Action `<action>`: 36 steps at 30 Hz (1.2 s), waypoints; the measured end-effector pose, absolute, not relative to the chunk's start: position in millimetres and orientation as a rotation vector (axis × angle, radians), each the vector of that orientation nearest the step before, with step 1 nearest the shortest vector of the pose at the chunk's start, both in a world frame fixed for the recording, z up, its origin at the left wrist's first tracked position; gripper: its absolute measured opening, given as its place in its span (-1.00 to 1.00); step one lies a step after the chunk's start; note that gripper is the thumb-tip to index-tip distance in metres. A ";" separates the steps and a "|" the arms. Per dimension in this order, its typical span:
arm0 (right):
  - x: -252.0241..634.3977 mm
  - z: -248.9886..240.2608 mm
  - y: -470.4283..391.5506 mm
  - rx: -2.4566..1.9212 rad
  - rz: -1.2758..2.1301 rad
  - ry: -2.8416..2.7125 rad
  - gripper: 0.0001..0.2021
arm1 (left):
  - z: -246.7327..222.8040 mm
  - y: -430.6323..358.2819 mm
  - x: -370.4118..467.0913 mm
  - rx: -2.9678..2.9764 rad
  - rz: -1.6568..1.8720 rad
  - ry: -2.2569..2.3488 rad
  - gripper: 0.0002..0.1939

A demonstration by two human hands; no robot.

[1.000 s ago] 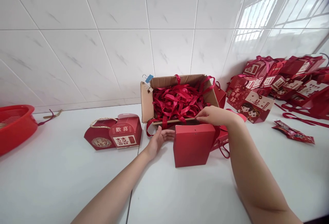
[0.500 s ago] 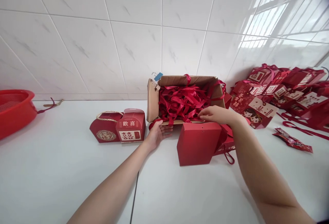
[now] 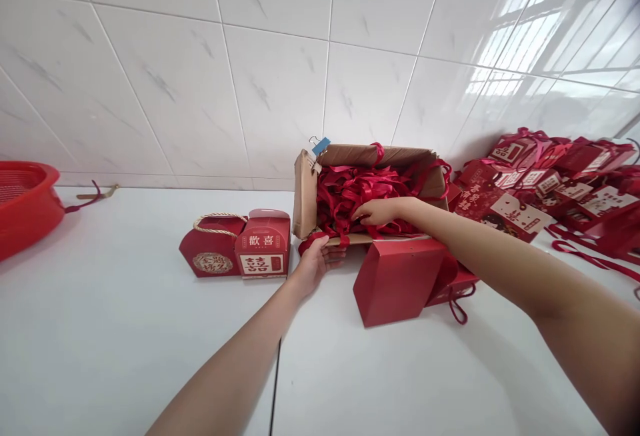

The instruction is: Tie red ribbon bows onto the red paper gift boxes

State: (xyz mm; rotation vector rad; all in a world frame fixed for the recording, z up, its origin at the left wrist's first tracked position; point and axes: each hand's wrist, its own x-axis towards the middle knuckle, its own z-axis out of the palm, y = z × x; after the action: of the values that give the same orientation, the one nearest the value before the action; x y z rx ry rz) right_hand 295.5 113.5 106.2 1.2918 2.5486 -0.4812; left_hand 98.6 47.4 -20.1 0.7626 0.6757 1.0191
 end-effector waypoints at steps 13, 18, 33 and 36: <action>304.7 73.7 128.4 1.281 0.042 2.645 -0.72 | -21.9 47.9 99.0 0.738 1.021 0.669 -0.69; 303.6 70.1 129.4 1.262 0.100 2.628 -0.65 | -21.7 47.5 98.6 0.737 1.014 0.682 -0.69; 303.6 53.7 138.9 1.390 -0.275 2.696 -0.62 | -20.8 47.3 98.8 0.714 1.019 0.690 -0.74; 304.4 56.3 140.2 1.409 -0.359 2.732 -0.69 | -20.4 47.2 98.4 0.713 1.021 0.687 -0.74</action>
State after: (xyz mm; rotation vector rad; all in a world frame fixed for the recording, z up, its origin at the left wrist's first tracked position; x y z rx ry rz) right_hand 304.4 140.2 56.3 1.4087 2.7325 -0.3592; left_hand 98.4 47.2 -20.4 0.7128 0.6869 1.0208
